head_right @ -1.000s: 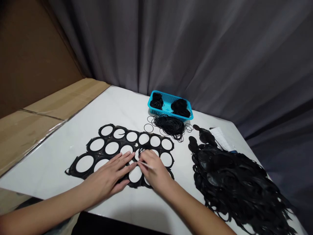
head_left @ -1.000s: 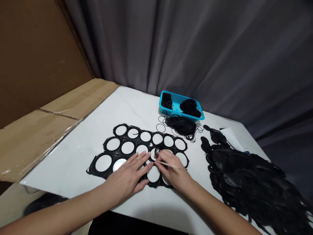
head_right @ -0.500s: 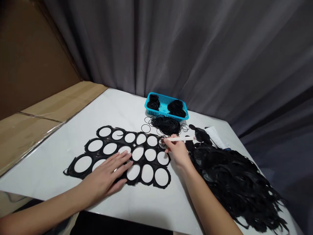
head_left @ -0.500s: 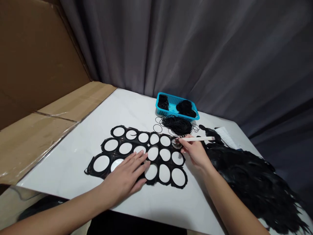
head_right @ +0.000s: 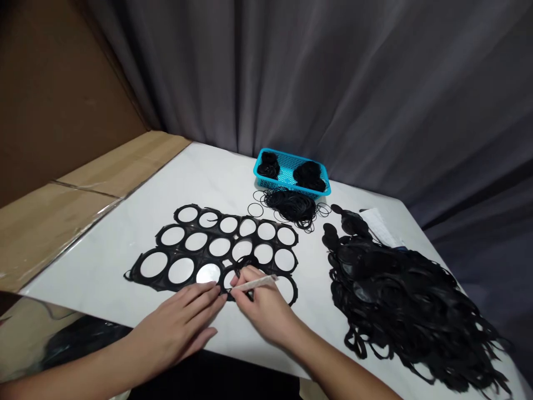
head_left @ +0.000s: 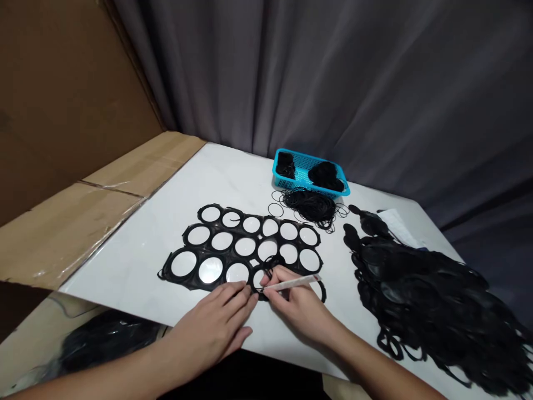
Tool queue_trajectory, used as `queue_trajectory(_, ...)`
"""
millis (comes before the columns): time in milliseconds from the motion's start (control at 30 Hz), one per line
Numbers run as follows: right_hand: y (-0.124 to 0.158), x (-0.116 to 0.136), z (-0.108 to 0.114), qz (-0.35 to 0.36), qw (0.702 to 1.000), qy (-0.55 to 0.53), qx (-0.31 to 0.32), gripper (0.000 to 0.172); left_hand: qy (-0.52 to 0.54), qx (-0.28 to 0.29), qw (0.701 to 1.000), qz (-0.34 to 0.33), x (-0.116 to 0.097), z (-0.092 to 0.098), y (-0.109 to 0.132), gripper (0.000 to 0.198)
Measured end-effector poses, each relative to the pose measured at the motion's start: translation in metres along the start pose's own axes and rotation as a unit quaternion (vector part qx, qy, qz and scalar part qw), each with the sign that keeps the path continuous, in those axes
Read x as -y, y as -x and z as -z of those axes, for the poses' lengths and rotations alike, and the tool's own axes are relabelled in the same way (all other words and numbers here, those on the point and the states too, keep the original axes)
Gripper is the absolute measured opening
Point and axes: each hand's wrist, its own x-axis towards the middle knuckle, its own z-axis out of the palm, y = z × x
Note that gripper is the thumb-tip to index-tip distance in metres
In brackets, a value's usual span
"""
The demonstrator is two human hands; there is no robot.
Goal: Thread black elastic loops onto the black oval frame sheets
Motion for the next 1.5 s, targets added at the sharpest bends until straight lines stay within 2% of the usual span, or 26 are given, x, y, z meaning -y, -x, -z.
queue_trajectory(133, 0.003, -0.004, -0.004, 0.016, 0.999, 0.029, -0.021, 0.020, -0.003, -0.008, 1.000, 0.001, -0.001, 0.001, -0.002, 0.034)
queue_trajectory(433, 0.003, -0.004, -0.005, 0.055, 0.996, 0.066, -0.023, 0.020, 0.005, -0.017, 1.000, 0.000, -0.001, 0.000, -0.002, 0.032)
queue_trajectory(533, 0.009, -0.009, -0.014, 0.103, 0.989, 0.109, -0.019, 0.017, 0.008, -0.017, 1.000, 0.001, -0.001, -0.001, -0.001, 0.033)
queue_trajectory(667, 0.012, -0.012, -0.019, 0.201, 0.954, 0.222, -0.006, 0.023, 0.006, -0.014, 1.000, -0.002, -0.001, 0.000, -0.001, 0.031)
queue_trajectory(700, 0.009, -0.011, -0.012, 0.205, 0.951, 0.230, -0.019, 0.024, 0.006, -0.010, 1.000, -0.002, -0.001, 0.000, -0.001, 0.031)
queue_trajectory(767, -0.004, -0.010, 0.012, 0.168, 0.959, 0.205, -0.099, 0.015, 0.008, -0.002, 1.000, -0.001, -0.001, 0.001, -0.001, 0.032)
queue_trajectory(800, -0.012, -0.010, 0.029, 0.132, 0.959, 0.177, -0.177, 0.010, 0.011, -0.001, 1.000, 0.000, 0.000, 0.002, -0.001, 0.033)
queue_trajectory(833, -0.020, -0.010, 0.045, 0.084, 0.951, 0.145, -0.260, 0.017, 0.014, 0.000, 1.000, 0.002, 0.000, 0.002, -0.001, 0.033)
queue_trajectory(900, -0.035, -0.011, 0.074, 0.042, 0.942, 0.119, -0.311, 0.023, 0.021, -0.002, 1.000, 0.005, 0.001, 0.004, -0.001, 0.034)
queue_trajectory(933, -0.040, -0.012, 0.083, 0.027, 0.943, 0.105, -0.315, 0.026, 0.026, -0.003, 1.000, 0.007, 0.001, 0.004, -0.001, 0.035)
queue_trajectory(1000, -0.048, -0.012, 0.089, -0.005, 0.962, 0.032, -0.272, 0.028, 0.040, 0.000, 0.999, 0.007, 0.002, 0.006, -0.001, 0.035)
queue_trajectory(1067, -0.051, -0.010, 0.080, -0.057, 0.973, -0.117, -0.192, 0.030, 0.060, 0.008, 0.998, -0.004, 0.002, 0.009, 0.001, 0.036)
queue_trajectory(1100, -0.052, -0.008, 0.073, -0.084, 0.964, -0.203, -0.152, 0.033, 0.071, 0.011, 0.997, -0.012, 0.002, 0.011, 0.002, 0.036)
queue_trajectory(1167, -0.053, -0.001, 0.056, -0.126, 0.925, -0.346, -0.096, 0.036, 0.085, 0.005, 0.996, -0.022, 0.003, 0.015, 0.007, 0.036)
queue_trajectory(1233, -0.053, 0.009, 0.040, -0.137, 0.898, -0.412, -0.076, 0.035, 0.079, -0.015, 0.997, -0.011, 0.006, 0.018, 0.014, 0.034)
queue_trajectory(1333, -0.050, 0.021, 0.018, -0.129, 0.885, -0.447, -0.038, 0.032, 0.030, -0.035, 0.999, 0.027, 0.011, 0.018, 0.026, 0.031)
queue_trajectory(1400, -0.047, 0.026, 0.003, -0.130, 0.888, -0.441, 0.001, 0.035, -0.010, -0.035, 0.999, 0.040, 0.015, 0.016, 0.032, 0.031)
queue_trajectory(1433, -0.045, 0.027, -0.003, -0.131, 0.898, -0.420, 0.021, 0.036, -0.025, -0.032, 0.998, 0.040, 0.017, 0.015, 0.035, 0.031)
queue_trajectory(1500, -0.042, 0.026, -0.014, -0.114, 0.935, -0.332, 0.054, 0.032, -0.039, -0.029, 0.998, 0.036, 0.018, 0.013, 0.038, 0.032)
